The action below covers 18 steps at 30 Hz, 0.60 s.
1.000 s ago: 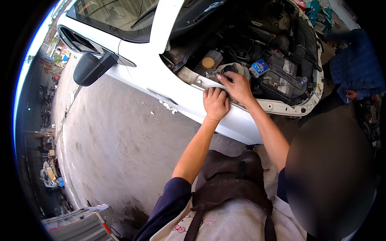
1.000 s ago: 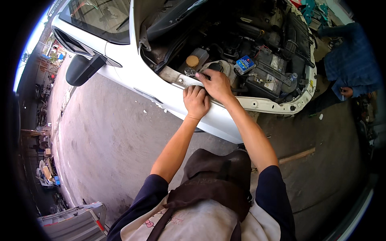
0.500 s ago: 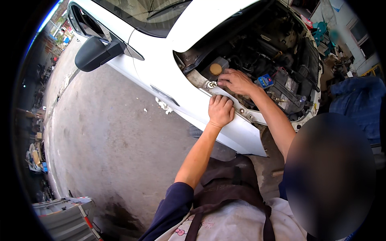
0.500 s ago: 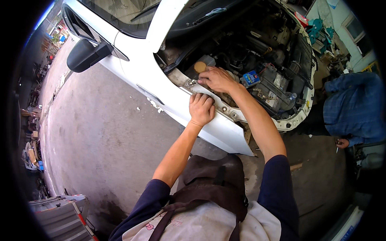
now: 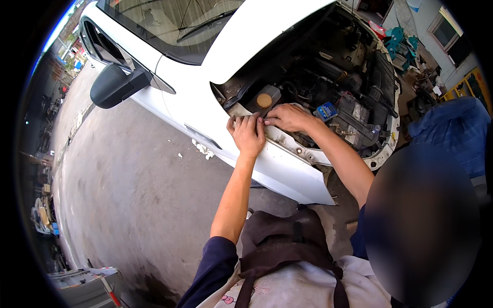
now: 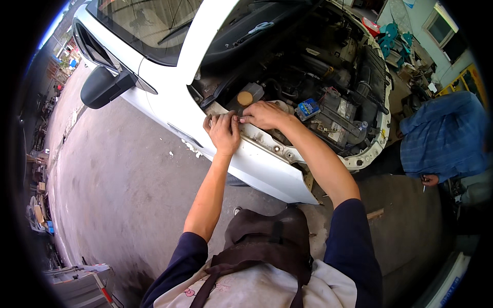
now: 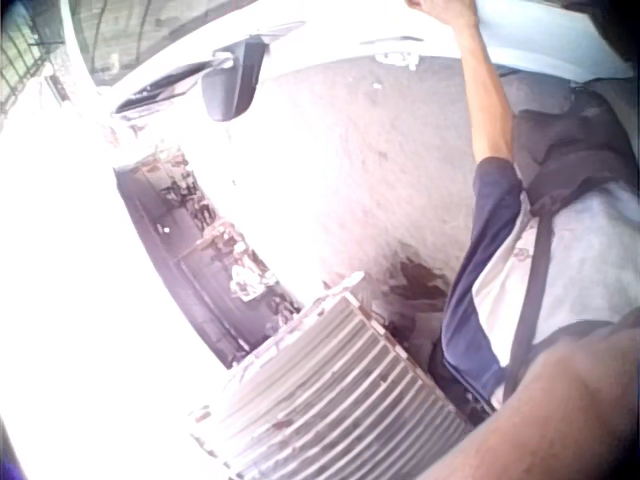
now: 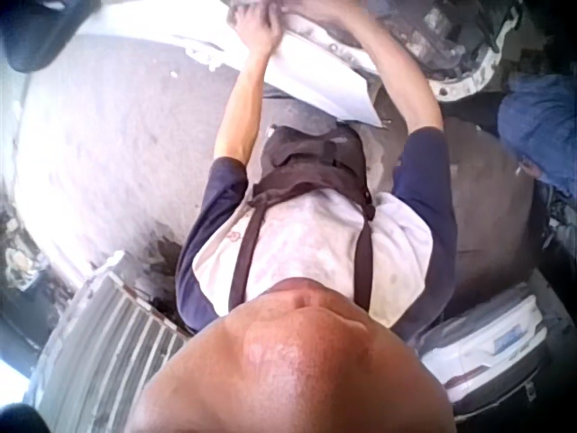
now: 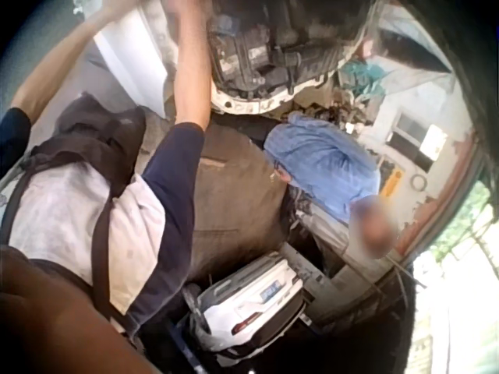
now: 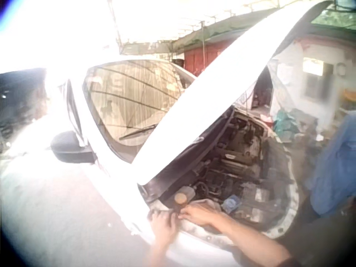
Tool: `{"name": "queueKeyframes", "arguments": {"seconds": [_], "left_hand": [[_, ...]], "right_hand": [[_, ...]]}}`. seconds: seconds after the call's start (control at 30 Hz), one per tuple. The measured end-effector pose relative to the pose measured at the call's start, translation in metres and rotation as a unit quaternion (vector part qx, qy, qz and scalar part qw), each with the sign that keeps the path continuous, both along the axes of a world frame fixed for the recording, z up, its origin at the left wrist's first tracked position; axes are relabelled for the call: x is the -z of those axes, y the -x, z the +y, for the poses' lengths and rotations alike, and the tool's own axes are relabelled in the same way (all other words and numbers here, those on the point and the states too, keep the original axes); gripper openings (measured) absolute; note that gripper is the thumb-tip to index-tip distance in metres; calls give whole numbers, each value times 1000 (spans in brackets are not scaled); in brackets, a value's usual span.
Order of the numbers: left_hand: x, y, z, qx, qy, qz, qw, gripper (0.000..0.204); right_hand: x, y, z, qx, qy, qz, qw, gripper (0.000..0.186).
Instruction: The person removes bolts from the front bumper of a white car using a socket wrench and a hammer. They then reposition and reattach the bumper, securing it with bolts.
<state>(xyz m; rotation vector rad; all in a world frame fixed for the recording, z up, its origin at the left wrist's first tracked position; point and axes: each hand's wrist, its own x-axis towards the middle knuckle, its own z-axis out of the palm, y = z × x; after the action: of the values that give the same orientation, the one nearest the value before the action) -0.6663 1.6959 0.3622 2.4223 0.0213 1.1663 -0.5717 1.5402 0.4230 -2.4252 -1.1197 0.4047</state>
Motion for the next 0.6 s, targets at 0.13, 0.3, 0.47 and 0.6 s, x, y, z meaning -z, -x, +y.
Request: {"name": "queueKeyframes", "arguments": {"seconds": [0.13, 0.3, 0.47, 0.6], "left_hand": [[-3, -1, -7, 15, 30, -9, 999, 17], [-3, 3, 4, 0, 21, -20, 1000, 17], [-1, -1, 2, 21, 48, -39, 998, 14], [2, 0, 6, 13, 56, -59, 997, 13]], "right_hand": [[25, 38, -4, 95, -120, -57, 987, 27], [34, 52, 13, 43, -77, -223, 971, 20], [45, 38, 1, -37, -74, -316, 945, 23], [38, 29, 7, -29, -101, -252, 962, 21]]}}
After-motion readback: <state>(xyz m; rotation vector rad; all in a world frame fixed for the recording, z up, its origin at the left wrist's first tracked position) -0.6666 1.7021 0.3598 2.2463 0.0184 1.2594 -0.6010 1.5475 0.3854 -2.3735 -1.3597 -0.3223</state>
